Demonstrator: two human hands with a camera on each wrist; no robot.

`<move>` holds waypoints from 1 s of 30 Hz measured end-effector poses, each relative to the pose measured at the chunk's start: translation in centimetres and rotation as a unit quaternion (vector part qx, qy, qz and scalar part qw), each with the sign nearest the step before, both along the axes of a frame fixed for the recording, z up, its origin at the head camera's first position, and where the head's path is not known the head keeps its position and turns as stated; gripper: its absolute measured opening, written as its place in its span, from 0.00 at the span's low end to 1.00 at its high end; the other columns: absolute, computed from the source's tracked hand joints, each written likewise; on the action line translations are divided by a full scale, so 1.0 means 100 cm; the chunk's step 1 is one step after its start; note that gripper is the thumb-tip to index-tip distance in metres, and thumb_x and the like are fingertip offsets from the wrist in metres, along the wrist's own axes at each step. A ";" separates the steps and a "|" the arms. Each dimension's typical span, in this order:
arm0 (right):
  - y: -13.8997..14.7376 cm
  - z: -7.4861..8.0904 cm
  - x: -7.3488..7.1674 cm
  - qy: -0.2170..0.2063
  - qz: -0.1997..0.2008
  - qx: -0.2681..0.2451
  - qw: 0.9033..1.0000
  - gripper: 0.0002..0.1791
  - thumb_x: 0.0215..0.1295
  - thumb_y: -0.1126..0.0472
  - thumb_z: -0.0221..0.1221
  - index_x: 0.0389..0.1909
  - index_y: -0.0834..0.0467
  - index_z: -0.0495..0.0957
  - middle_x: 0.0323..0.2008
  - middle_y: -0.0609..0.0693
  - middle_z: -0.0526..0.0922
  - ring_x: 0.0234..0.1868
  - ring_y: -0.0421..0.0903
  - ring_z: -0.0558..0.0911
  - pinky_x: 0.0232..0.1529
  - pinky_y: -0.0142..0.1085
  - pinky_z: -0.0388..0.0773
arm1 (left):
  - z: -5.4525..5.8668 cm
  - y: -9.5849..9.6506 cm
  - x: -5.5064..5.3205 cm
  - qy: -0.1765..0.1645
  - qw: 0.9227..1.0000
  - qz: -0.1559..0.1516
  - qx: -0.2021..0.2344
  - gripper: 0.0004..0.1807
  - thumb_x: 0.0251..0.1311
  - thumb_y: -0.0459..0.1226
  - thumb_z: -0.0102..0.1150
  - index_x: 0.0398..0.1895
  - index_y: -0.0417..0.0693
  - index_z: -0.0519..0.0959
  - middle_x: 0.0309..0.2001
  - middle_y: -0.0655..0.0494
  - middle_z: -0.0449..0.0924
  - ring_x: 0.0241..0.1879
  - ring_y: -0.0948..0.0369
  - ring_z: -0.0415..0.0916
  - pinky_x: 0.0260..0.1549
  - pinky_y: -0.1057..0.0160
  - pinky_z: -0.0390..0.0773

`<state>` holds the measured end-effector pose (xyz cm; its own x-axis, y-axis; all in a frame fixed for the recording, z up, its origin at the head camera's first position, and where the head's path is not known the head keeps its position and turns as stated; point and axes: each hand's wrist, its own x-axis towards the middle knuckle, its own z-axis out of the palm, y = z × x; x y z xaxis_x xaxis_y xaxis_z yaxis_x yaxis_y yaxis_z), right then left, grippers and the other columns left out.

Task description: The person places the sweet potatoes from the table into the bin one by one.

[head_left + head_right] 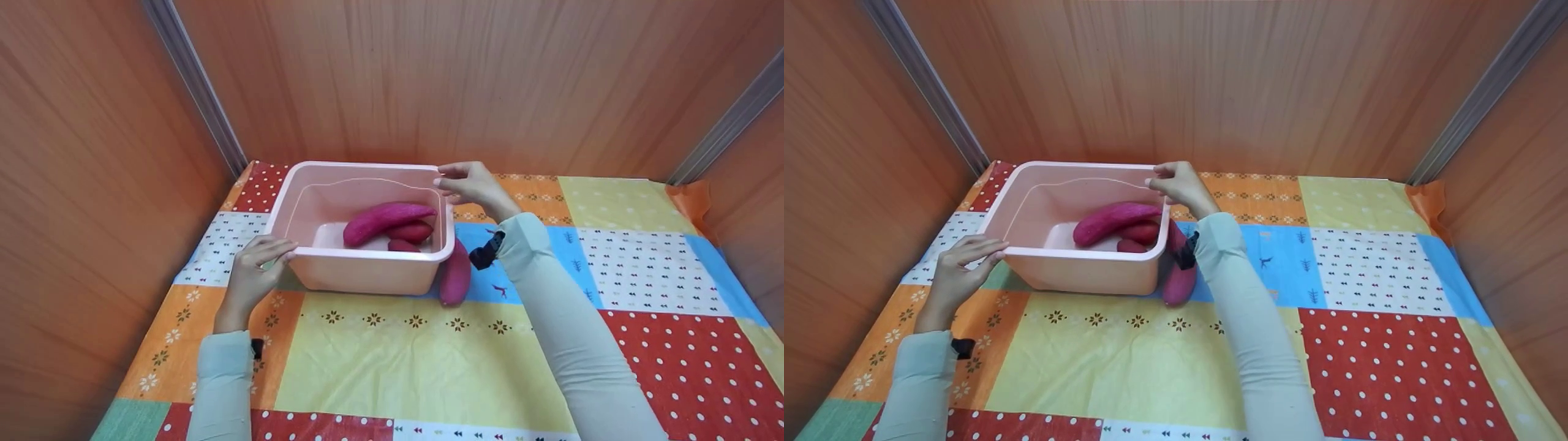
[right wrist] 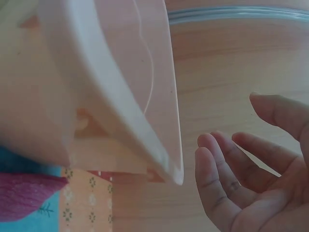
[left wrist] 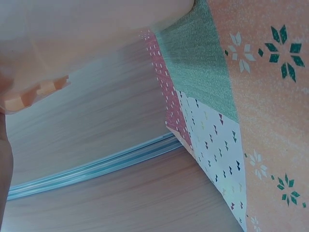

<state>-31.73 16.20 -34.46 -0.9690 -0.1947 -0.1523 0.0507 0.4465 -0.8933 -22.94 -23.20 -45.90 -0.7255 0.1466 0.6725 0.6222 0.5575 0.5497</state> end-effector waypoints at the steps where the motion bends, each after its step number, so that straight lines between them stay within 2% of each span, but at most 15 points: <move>1: 0.002 -0.001 0.001 0.000 -0.002 0.000 1.000 0.31 0.64 0.51 0.62 0.66 0.58 0.68 0.59 0.56 0.76 0.53 0.54 0.81 0.51 0.43 0.82 | 0.000 0.000 0.000 0.000 1.000 0.000 -0.001 0.12 0.51 0.27 0.68 0.41 0.40 0.86 0.42 0.46 0.87 0.47 0.54 0.79 0.53 0.82 0.70; 8: 0.015 -0.008 0.003 -0.006 -0.028 0.004 1.000 0.30 0.65 0.50 0.61 0.65 0.55 0.69 0.61 0.55 0.75 0.54 0.53 0.80 0.53 0.45 0.81 | 0.001 -0.002 0.001 -0.001 1.000 -0.001 0.001 0.14 0.51 0.28 0.68 0.43 0.43 0.86 0.42 0.45 0.86 0.48 0.52 0.79 0.54 0.81 0.70; 15: 0.029 -0.018 0.010 -0.031 -0.053 0.002 0.998 0.31 0.65 0.50 0.60 0.67 0.55 0.66 0.63 0.55 0.73 0.58 0.53 0.77 0.54 0.45 0.80 | 0.000 -0.001 0.000 -0.003 1.000 0.001 -0.002 0.13 0.52 0.28 0.68 0.43 0.44 0.86 0.42 0.46 0.87 0.47 0.55 0.79 0.53 0.81 0.70; 20: 0.036 -0.031 0.012 -0.040 -0.055 -0.004 0.998 0.33 0.65 0.48 0.60 0.68 0.55 0.64 0.63 0.56 0.72 0.61 0.56 0.75 0.56 0.46 0.79 | -0.001 -0.003 -0.002 0.002 1.000 0.007 -0.002 0.13 0.50 0.27 0.69 0.42 0.42 0.86 0.41 0.47 0.87 0.47 0.54 0.79 0.54 0.81 0.69; 30: 0.043 -0.056 0.017 -0.064 -0.062 -0.015 0.996 0.34 0.66 0.49 0.60 0.69 0.55 0.63 0.63 0.56 0.72 0.61 0.55 0.75 0.53 0.46 0.80 | -0.003 -0.002 -0.002 0.014 1.000 0.005 0.004 0.13 0.50 0.27 0.68 0.41 0.43 0.86 0.40 0.48 0.87 0.46 0.51 0.80 0.54 0.82 0.68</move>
<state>-29.98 20.51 -40.04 -0.9590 -0.0808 -0.2716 0.2180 0.4021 -0.8893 -23.16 -23.36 -46.20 -0.7084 0.1340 0.6930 0.6309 0.5604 0.5366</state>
